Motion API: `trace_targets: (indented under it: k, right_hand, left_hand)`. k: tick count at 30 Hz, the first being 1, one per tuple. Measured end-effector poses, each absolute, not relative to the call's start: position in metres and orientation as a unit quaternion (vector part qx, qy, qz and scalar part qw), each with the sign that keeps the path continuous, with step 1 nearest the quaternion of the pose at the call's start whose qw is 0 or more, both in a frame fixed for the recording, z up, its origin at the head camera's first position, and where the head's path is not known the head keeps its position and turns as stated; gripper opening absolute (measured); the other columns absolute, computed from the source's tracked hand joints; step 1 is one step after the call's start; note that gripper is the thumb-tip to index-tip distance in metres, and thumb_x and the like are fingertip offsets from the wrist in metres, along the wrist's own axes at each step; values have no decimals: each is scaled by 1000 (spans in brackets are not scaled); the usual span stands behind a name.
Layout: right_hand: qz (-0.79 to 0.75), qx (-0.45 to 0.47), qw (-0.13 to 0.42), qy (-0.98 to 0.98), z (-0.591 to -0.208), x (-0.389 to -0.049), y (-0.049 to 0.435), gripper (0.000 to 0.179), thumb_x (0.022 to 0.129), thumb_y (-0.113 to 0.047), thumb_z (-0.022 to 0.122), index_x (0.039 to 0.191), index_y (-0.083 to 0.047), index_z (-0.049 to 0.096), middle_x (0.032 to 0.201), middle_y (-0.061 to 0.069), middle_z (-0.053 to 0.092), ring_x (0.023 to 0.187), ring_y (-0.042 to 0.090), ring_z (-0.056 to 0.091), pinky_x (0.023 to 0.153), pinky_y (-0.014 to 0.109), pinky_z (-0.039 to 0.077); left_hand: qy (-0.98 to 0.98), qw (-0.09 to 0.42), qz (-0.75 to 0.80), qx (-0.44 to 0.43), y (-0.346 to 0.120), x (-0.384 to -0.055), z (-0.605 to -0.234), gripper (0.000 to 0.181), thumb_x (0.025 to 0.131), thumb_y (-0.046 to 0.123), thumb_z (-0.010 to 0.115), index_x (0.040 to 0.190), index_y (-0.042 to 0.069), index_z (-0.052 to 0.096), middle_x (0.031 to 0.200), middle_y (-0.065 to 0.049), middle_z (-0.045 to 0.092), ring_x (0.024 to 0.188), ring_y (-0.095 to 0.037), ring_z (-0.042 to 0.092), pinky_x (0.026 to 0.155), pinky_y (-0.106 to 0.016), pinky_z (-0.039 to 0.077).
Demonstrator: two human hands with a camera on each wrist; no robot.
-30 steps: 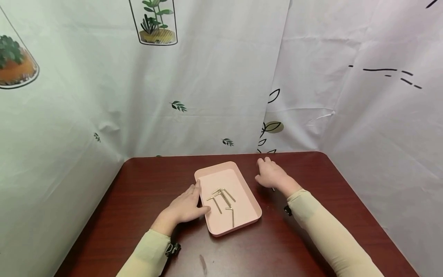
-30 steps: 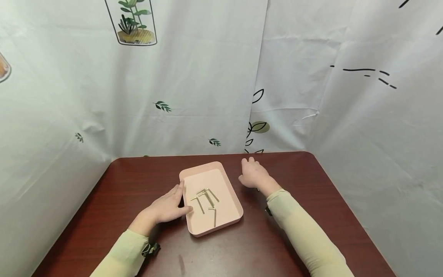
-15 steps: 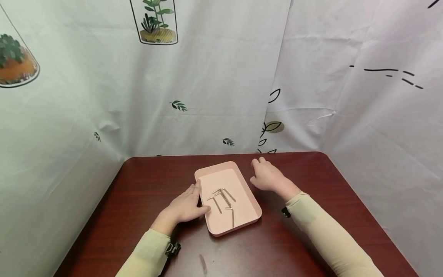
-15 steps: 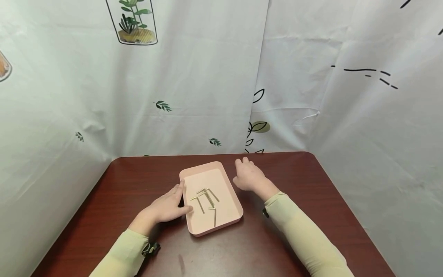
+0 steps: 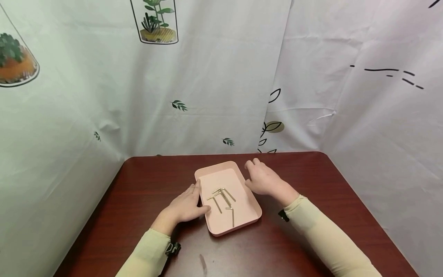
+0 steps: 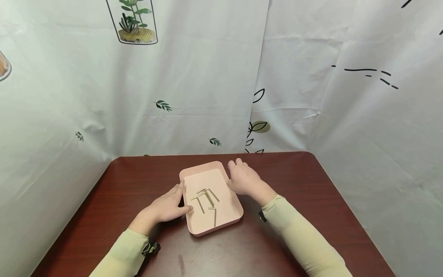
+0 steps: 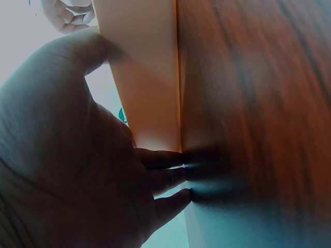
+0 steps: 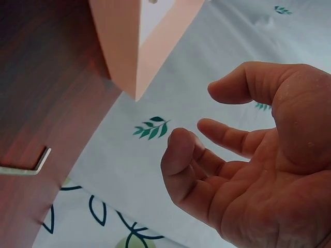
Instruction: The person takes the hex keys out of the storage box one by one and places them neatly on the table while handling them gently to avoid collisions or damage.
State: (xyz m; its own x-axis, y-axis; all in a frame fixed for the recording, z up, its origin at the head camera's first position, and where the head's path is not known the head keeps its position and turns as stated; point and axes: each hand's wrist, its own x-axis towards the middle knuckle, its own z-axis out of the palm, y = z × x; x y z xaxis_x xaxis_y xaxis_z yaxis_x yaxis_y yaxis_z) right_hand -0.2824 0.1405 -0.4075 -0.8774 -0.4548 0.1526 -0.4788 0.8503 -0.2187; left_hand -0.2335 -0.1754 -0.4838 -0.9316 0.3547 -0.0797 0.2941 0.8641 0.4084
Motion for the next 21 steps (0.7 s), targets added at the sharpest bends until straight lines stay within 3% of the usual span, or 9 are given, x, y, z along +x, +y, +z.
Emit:
trace_targets:
  k: [12,18,21]
  right_hand:
    - [132,279,69,-949,-406,-271,131,25,87,-5,69,112,-1,66,96,11,55,80,29,59,73,46,56]
    - [124,285,61,-949,-407,-265,126,33,87,-5,69,120,1,67,107,14,60,89,30,64,80,46,58]
    - [123,282,49,-950,-409,-260,122,38,87,-8,70,125,0,67,108,13,60,91,31,65,75,47,58]
  left_hand:
    - [962,70,200,174,-175,-235,-483,115,99,53,72,172,-15,13,175,-37,28,164,-48,31,130,-56,34]
    - [962,71,200,173,-174,-235,-483,115,99,53,71,172,-14,13,175,-36,27,164,-48,30,131,-56,34]
    - [962,76,199,170,-176,-233,-484,114,100,53,71,172,-13,12,176,-35,27,165,-48,30,131,-56,34]
